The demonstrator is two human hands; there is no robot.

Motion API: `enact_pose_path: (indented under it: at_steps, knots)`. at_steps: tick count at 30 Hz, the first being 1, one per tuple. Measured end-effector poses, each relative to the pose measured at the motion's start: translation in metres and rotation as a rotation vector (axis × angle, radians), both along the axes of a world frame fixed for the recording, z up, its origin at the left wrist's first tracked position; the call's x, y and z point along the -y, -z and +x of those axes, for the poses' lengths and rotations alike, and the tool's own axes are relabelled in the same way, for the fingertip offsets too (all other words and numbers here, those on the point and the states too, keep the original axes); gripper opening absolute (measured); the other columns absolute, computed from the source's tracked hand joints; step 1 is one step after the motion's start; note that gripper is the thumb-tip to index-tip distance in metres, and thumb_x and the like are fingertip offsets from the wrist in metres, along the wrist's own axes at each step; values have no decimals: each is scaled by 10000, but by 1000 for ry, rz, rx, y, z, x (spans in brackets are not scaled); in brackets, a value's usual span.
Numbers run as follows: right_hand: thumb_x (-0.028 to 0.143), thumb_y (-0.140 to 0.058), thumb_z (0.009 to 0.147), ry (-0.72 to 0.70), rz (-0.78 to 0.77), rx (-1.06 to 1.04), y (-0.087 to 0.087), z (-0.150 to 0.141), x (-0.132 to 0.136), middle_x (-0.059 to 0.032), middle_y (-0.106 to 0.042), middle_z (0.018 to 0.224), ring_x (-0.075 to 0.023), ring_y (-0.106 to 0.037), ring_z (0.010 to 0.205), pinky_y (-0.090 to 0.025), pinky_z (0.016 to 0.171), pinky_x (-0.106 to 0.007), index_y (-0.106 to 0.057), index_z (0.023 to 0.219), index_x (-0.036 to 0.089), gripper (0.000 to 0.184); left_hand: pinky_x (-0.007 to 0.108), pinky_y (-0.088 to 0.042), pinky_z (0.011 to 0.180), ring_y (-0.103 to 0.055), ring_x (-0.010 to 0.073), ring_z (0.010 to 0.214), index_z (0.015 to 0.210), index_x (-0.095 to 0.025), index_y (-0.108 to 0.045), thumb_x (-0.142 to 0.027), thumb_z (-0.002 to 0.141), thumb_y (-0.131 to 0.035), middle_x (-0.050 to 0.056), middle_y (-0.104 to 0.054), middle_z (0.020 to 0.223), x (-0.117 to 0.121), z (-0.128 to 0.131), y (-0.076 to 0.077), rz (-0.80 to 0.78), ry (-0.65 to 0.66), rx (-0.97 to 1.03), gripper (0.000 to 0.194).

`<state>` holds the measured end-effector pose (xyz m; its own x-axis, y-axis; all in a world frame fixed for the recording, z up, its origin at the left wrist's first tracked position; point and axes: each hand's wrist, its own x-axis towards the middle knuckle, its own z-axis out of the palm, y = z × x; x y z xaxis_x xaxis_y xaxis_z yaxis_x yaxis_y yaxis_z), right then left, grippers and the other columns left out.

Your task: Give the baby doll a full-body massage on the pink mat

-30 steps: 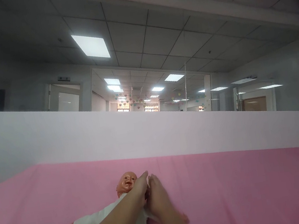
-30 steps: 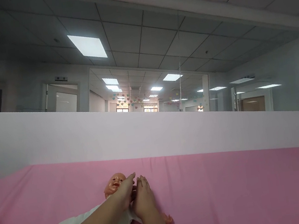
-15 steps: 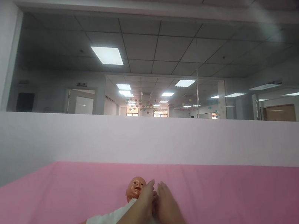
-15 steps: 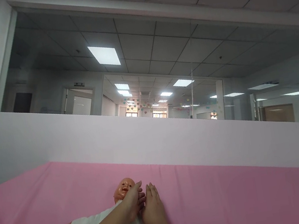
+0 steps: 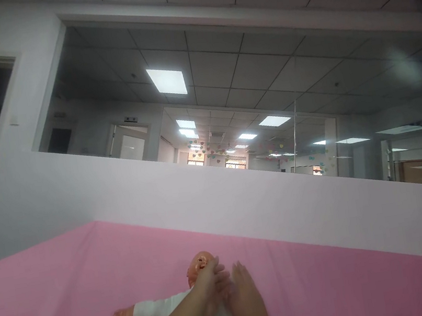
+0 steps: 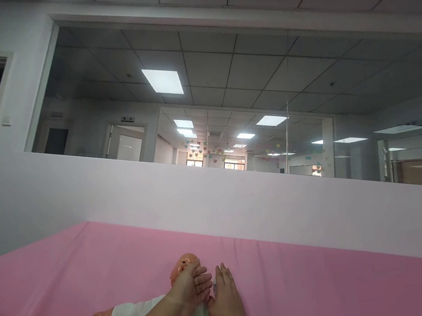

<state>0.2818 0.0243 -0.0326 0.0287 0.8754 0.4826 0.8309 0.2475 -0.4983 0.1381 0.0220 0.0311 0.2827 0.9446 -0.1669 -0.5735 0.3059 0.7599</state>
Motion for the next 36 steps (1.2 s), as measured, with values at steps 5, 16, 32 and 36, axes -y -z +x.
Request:
enact_pose_path:
  at_steps: [5, 16, 32, 36]
  knots:
    - [355, -475, 969, -22, 143, 26, -7, -11, 7, -138, -346, 1651, -354, -315, 1542, -319, 1242, -583, -427, 1568, 94, 655, 352, -578, 905, -746, 265, 976, 1145, -109, -653, -478, 887, -717, 182, -745, 1115, 17, -39, -2, 36, -79, 20, 455]
    - [604, -556, 972, -562, 191, 329, -35, -80, 64, -113, -227, 1683, -377, -187, 1565, -223, 1257, -636, -231, 1649, 211, 848, 437, -608, 813, -765, 319, 811, 1168, -70, -643, -605, 901, -653, 184, -767, 908, 29, -59, 0, -5, 10, 423, 598]
    - [746, -568, 896, -649, 300, 357, -23, -91, 71, -143, -180, 1683, -423, -182, 1549, -179, 1232, -691, -54, 1663, 237, 1055, 455, -574, 971, -721, 369, 1121, 1356, -38, -566, -604, 919, -610, 274, -681, 1279, 26, -75, -3, -19, -15, 539, 717]
    - [648, -576, 948, -523, 293, 352, -25, -87, 70, -101, -167, 1691, -406, -161, 1557, -164, 1246, -680, -43, 1658, 279, 961, 488, -578, 937, -737, 375, 1066, 1289, -82, -613, -619, 914, -610, 247, -722, 1187, 30, -64, 2, -29, 63, 524, 655]
